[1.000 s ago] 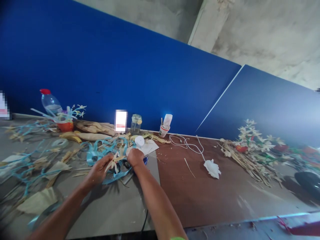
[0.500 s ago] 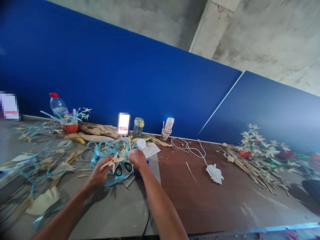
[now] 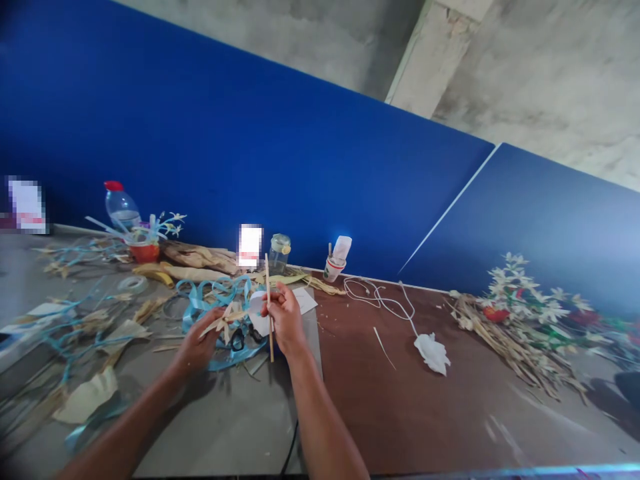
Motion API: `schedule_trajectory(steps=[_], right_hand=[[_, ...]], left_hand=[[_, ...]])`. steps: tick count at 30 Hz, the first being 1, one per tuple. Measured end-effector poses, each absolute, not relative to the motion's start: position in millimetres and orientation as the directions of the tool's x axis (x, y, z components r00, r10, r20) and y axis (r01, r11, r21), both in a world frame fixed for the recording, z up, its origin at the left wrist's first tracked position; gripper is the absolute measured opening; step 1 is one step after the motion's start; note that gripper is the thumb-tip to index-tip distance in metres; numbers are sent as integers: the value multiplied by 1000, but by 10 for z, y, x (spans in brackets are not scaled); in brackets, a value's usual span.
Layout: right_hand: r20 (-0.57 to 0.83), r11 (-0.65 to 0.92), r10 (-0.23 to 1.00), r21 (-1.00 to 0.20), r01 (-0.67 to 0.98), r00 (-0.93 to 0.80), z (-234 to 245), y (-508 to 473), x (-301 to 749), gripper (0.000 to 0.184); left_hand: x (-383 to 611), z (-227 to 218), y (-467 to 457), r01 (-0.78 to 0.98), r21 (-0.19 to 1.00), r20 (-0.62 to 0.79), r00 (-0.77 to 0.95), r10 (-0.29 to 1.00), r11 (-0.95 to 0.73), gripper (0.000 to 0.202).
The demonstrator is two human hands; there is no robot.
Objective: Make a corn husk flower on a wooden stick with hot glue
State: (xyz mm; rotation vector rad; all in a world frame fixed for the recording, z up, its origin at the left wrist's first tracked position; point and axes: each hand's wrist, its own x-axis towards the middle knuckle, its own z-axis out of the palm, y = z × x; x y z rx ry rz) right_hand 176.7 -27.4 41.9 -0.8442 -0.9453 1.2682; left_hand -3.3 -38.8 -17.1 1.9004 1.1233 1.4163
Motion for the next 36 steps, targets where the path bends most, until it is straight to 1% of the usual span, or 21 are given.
schedule_trajectory(steps=[2,5,8,10,13,15,19,23,25,27,29,31,34,36], right_hand=[[91,94,996,-910,-404,24,406,-300,1775,35],[102,92,995,-901,-425,-2,478,-311,1824,22],[91,48,992,-907,-418,-84,646,-291,1914,19],[93,47,990,-922,-384,-104,786,-264,1979,20],[150,119,987,-933,-340,-64,973,-202,2049,25],[151,121,986,-940,-318,-70,1047,-137,2068,25],[95,67,992,-953,-296,-81,1070,67,2068,15],[4,12,999,-967,-256,32,1098,321,2090,8],[-33,-22,997,-986,-168,66,1140,424,2114,8],[-37,-36,994,-999,-13,101,1170,486,2132,6],[-15,-30,995,-989,148,101,1166,495,2133,5],[-45,-47,999,-967,249,10,1125,449,2107,6],[-210,-138,955,-940,312,-209,1025,320,2033,13],[-275,-157,913,-919,362,-301,962,237,1981,16]], left_hand=[[-34,-181,-382,306,802,504,113,856,-513,22],[-34,-198,-375,287,808,502,119,856,-514,21],[-32,-217,-371,282,815,503,91,860,-507,20],[-30,-229,-369,282,821,500,63,863,-497,20],[-22,-234,-371,292,818,500,61,864,-495,20],[-12,-225,-377,298,814,496,88,864,-498,20],[4,-206,-390,292,826,486,66,871,-483,20],[-7,-238,-373,303,805,509,91,856,-511,19],[-14,-257,-359,314,779,537,112,836,-542,19],[-12,-253,-351,317,758,568,109,816,-570,19],[0,-218,-353,308,741,595,110,796,-596,19],[19,-161,-366,289,717,623,144,769,-635,19],[53,-77,-401,266,677,653,212,727,-686,18],[72,-46,-424,281,670,646,236,726,-687,17]])
